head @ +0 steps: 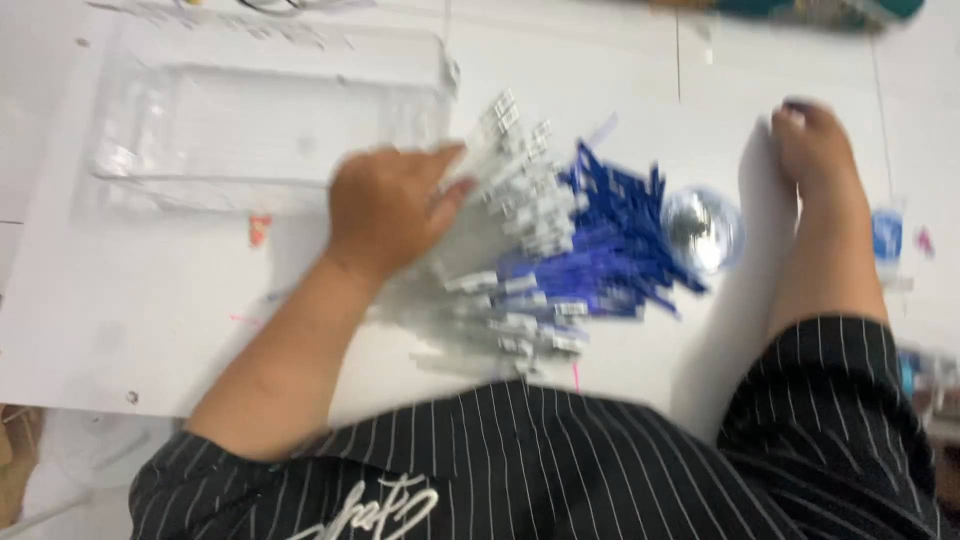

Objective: Assembling plastic pens by inserting ink tubes and caps into pen bodies at a steady pace.

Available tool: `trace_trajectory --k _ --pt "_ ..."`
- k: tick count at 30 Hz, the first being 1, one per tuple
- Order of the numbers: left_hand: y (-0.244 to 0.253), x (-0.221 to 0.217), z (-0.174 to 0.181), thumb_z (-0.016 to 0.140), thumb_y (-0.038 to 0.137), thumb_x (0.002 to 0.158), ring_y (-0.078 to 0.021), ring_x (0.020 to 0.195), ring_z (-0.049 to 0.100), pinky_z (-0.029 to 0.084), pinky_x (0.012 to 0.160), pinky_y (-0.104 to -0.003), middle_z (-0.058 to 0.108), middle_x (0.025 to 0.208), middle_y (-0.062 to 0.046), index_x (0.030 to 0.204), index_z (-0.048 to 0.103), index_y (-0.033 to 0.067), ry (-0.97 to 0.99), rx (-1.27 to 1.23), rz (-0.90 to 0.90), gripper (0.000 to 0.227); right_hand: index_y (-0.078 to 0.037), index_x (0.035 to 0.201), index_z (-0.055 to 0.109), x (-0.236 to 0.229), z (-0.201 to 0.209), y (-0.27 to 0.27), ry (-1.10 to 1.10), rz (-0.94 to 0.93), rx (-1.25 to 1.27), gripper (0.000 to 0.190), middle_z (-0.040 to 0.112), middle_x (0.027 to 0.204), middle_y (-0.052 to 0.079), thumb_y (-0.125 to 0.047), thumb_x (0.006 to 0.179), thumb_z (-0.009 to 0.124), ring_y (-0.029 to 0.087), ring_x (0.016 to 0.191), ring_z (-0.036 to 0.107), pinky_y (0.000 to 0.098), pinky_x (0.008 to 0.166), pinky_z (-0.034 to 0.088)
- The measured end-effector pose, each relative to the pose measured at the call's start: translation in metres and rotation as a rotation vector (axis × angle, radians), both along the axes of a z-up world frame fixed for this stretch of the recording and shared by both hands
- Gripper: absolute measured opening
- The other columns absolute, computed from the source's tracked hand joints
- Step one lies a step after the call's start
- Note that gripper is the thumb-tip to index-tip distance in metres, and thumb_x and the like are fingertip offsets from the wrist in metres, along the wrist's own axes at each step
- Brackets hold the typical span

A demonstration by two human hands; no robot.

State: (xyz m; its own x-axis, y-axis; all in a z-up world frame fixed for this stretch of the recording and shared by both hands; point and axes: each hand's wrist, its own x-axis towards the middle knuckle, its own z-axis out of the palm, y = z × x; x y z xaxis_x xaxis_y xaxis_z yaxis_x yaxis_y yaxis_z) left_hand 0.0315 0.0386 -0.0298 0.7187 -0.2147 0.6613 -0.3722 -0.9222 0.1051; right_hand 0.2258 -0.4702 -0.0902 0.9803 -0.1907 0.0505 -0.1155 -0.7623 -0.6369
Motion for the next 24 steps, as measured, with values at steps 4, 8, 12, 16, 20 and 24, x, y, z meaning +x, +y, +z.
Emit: trace_trajectory --k 4,8,12,16,20,24 --pt "0.002 -0.002 0.014 0.070 0.024 0.094 -0.0130 0.055 0.063 0.043 0.056 -0.028 0.075 0.076 0.004 0.095 0.079 0.0175 0.041 -0.042 -0.023 0.011 -0.003 0.134 0.067 0.010 0.009 0.029 0.223 -0.128 -0.143 0.045 0.068 0.124 0.021 -0.041 0.111 0.057 0.036 0.110 0.064 0.0497 0.099 0.047" --pt "-0.004 -0.007 0.030 0.072 0.011 0.085 -0.0139 0.053 0.063 0.044 0.054 -0.028 0.076 0.073 0.005 0.081 0.078 0.0148 0.073 -0.118 -0.035 0.008 0.001 0.122 0.072 0.018 -0.015 0.006 0.222 -0.185 -0.063 0.052 0.072 0.113 0.022 -0.048 0.114 0.055 0.035 0.105 0.066 0.0468 0.094 0.049" --pt "0.000 0.000 0.023 0.068 0.010 0.086 -0.0079 0.043 0.054 0.039 0.048 -0.022 0.074 0.067 0.006 0.080 0.077 0.0163 0.151 -0.134 -0.051 0.012 0.005 0.126 0.071 0.011 0.003 0.023 0.220 -0.152 -0.138 0.059 0.070 0.120 0.026 -0.049 0.112 0.052 0.042 0.110 0.065 0.0491 0.096 0.049" --pt "0.001 -0.001 0.041 0.071 0.007 0.079 -0.0069 0.048 0.058 0.041 0.047 -0.021 0.078 0.076 0.004 0.077 0.076 0.0135 0.127 -0.177 -0.088 0.008 -0.002 0.130 0.070 0.000 0.021 0.042 0.311 -0.267 -0.051 0.051 0.069 0.125 0.022 -0.046 0.114 0.050 0.039 0.117 0.063 0.0509 0.098 0.048" --pt "-0.003 -0.009 0.050 0.072 0.005 0.074 -0.0096 0.052 0.062 0.045 0.051 -0.024 0.077 0.075 0.003 0.076 0.076 0.0110 0.156 -0.204 -0.094 0.007 0.002 0.130 0.069 -0.005 0.020 0.045 0.268 -0.237 -0.058 0.054 0.068 0.127 0.024 -0.045 0.112 0.050 0.040 0.118 0.062 0.0500 0.100 0.047" --pt "-0.001 -0.009 0.018 0.072 0.007 0.081 -0.0069 0.036 0.043 0.036 0.041 -0.023 0.066 0.055 0.005 0.074 0.075 0.0169 0.175 -0.100 -0.115 0.012 0.003 0.116 0.074 -0.001 -0.023 0.007 0.217 -0.092 -0.267 0.063 0.072 0.114 0.024 -0.052 0.113 0.045 0.045 0.104 0.065 0.0494 0.093 0.048"
